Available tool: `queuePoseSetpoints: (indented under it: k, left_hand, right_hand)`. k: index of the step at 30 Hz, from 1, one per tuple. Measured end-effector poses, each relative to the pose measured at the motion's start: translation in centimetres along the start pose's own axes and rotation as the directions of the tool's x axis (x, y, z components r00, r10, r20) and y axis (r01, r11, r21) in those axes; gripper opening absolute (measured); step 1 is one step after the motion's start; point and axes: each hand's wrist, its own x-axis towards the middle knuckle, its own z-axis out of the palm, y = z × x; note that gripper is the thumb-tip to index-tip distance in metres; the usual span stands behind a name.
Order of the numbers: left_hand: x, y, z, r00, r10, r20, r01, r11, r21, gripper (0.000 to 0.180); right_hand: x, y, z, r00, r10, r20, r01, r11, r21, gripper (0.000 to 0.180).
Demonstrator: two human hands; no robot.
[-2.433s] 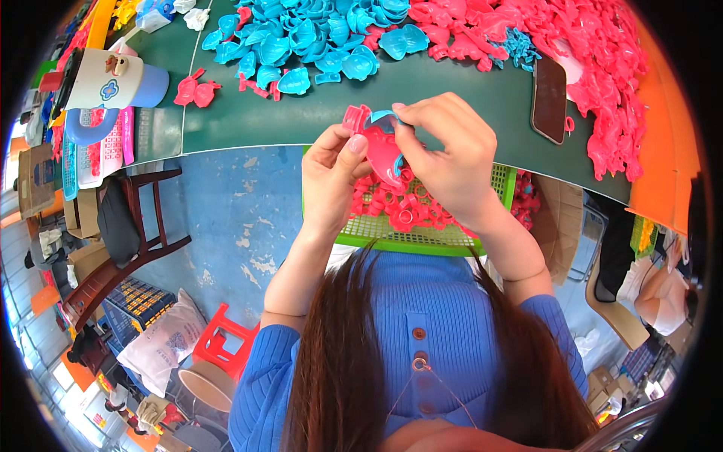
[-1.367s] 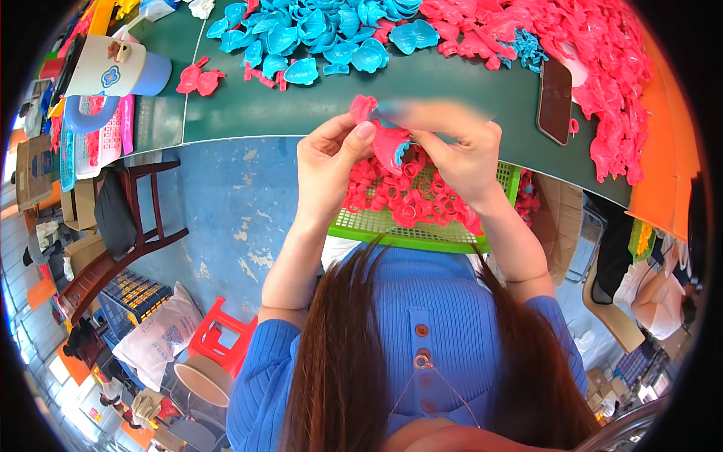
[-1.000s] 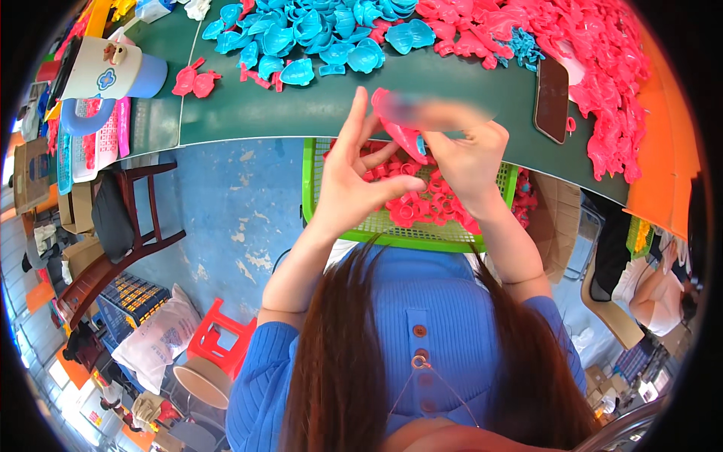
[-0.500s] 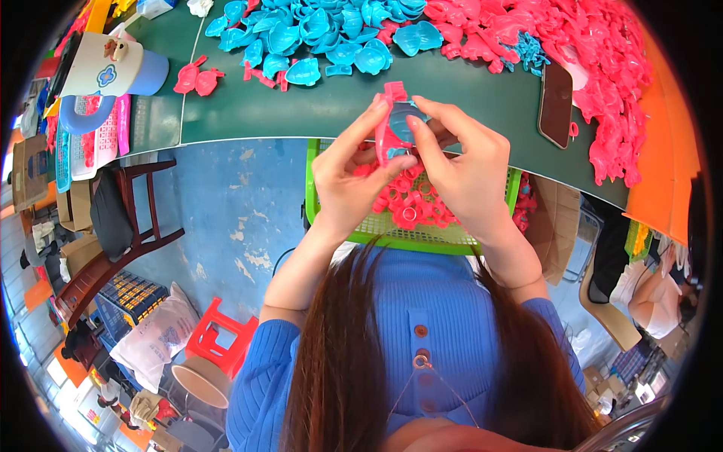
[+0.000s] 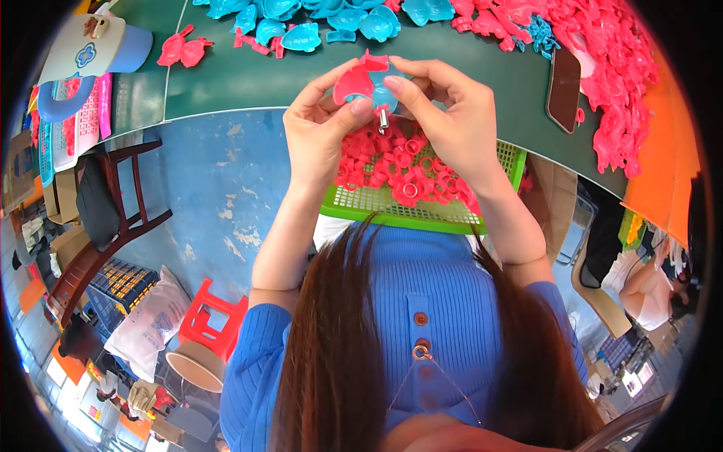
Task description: Assembling plastic toy parts at a workbench.
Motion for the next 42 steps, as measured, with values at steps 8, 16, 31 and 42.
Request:
queuePoseSetpoints:
  k: [8, 16, 31, 42]
  left_hand:
    - [0.5, 0.4, -1.8, 0.999, 0.019, -0.033, -0.019, 1.0, 0.022, 0.046]
    - [1.0, 1.8, -3.3, 0.987, 0.103, -0.126, -0.103, 0.995, 0.005, 0.048]
    - [2.3, 2.3, -3.3, 0.979, 0.12, -0.167, -0.124, 0.992, -0.01, 0.05]
    - [2.4, 2.5, -2.7, 0.974, 0.159, -0.163, -0.137, 0.981, 0.138, 0.054]
  right_hand:
    - [2.8, -0.2, -0.4, 0.989, -0.065, 0.136, 0.069, 0.997, -0.02, 0.022]
    - [12.4, -1.6, 0.0, 0.843, -0.522, 0.127, 0.529, 0.763, -0.372, 0.011]
    - [24.7, -3.1, -1.4, 0.785, -0.535, 0.313, 0.549, 0.364, -0.753, 0.023]
    - [33.8, -0.7, -0.3, 0.759, -0.643, 0.107, 0.425, 0.363, -0.829, 0.01]
